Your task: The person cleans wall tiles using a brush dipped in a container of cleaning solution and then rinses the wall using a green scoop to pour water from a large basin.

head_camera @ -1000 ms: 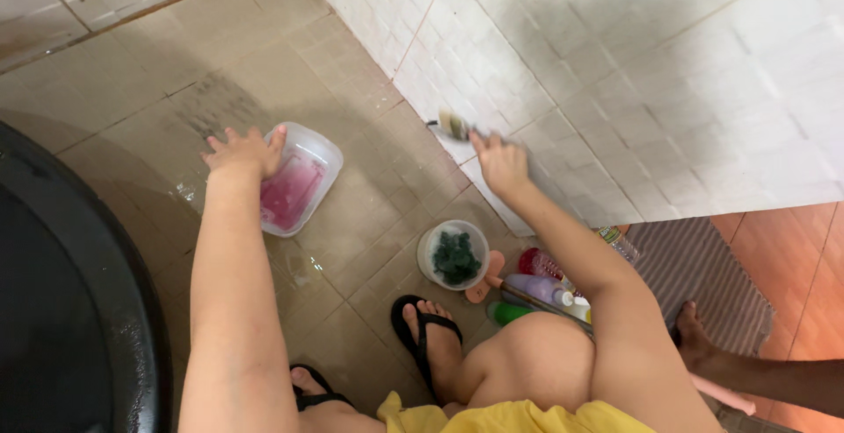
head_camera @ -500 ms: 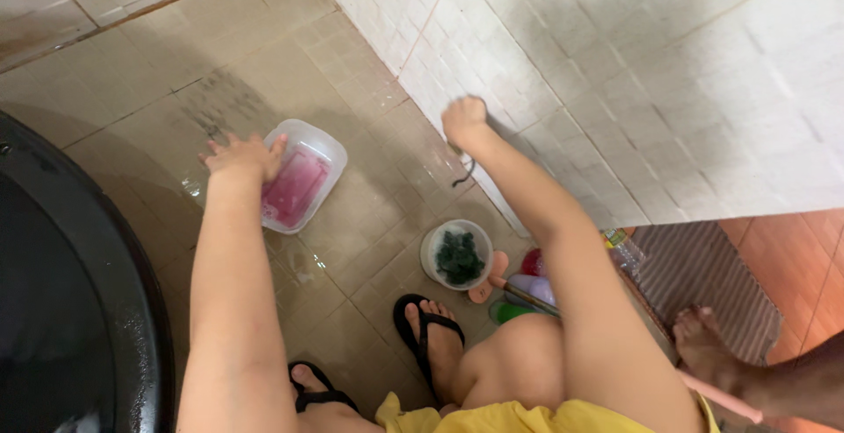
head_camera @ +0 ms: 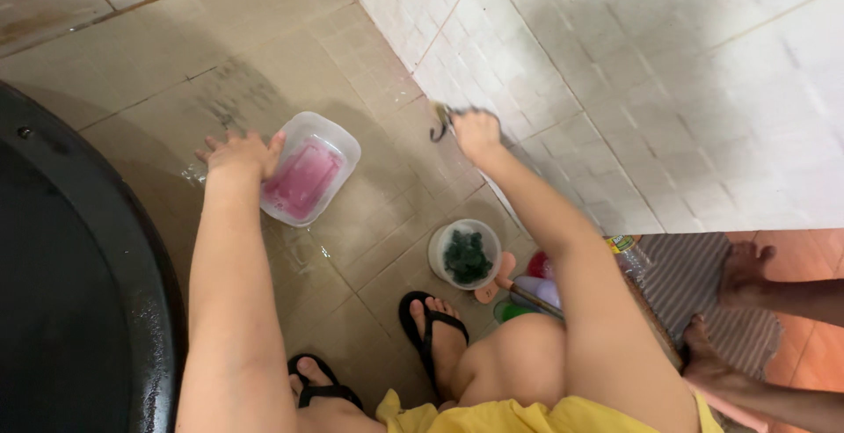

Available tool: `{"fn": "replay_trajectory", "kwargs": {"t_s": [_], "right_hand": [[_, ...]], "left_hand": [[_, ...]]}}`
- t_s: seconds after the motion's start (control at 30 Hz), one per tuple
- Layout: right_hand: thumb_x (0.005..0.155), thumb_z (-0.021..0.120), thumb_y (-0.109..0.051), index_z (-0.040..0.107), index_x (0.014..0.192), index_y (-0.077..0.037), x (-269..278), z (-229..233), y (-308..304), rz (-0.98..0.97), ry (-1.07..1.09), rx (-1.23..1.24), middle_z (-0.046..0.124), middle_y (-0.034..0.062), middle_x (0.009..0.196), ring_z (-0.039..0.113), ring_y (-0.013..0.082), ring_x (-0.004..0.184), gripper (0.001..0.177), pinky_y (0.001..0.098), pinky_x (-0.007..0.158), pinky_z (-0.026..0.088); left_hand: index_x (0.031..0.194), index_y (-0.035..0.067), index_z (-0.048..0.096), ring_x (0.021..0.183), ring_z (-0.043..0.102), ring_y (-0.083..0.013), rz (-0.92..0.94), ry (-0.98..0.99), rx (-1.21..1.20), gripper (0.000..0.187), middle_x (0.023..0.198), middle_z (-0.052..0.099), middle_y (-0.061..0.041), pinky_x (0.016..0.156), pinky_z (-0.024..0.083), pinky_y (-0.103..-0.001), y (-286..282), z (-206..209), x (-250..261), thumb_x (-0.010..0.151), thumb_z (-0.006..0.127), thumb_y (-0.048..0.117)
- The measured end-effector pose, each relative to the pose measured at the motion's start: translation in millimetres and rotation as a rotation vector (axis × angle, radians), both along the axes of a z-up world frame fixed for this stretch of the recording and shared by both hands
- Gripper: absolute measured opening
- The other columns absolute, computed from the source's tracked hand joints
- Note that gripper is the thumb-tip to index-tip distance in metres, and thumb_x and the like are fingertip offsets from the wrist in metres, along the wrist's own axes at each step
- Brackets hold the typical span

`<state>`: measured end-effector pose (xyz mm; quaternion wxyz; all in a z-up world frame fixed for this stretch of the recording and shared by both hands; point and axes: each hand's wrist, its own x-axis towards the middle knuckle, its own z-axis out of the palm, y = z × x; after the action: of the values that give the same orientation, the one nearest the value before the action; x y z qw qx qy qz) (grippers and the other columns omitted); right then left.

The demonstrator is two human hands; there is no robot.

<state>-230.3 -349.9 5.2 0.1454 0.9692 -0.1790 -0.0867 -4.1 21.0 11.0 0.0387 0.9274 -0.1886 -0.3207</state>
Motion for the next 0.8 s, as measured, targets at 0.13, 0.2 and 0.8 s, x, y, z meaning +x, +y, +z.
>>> {"fn": "replay_trajectory", "kwargs": {"t_s": [0.13,0.2,0.8], "right_hand": [[0.093,0.052,-0.019,0.075,0.091,-0.011,-82,7,11,-0.153,0.198,-0.015,0.072,0.0130,0.091,0.072,0.0298,0.085,0.024,0.0426,0.071,0.058],[0.090,0.053,-0.019,0.074,0.091,-0.011,-111,15,17,-0.206,0.225,0.012,0.072,0.0141,0.091,0.072,0.0312,0.087,0.023,0.0441,0.072,0.058],[0.075,0.074,-0.017,0.077,0.107,-0.017,-95,-9,-32,-0.388,0.839,-0.160,0.074,-0.0006,0.115,0.073,0.0184,0.101,0.032,0.0403,0.070,0.059]], "left_hand": [[0.150,0.016,0.034,0.145,0.013,-0.0466,-0.027,-0.024,-0.027,0.076,0.159,0.018,-0.020,0.115,0.012,-0.063,-15,1,-3,0.094,0.025,0.067],[0.151,0.018,0.032,0.145,0.012,-0.0478,-0.041,0.000,-0.040,0.076,0.159,0.018,-0.019,0.115,0.012,-0.062,-27,6,-4,0.094,0.025,0.067],[0.153,0.012,0.023,0.143,0.002,-0.0536,-0.078,-0.056,-0.173,0.071,0.159,0.012,-0.022,0.111,0.003,-0.067,-79,44,-72,0.097,0.030,0.055]]}}
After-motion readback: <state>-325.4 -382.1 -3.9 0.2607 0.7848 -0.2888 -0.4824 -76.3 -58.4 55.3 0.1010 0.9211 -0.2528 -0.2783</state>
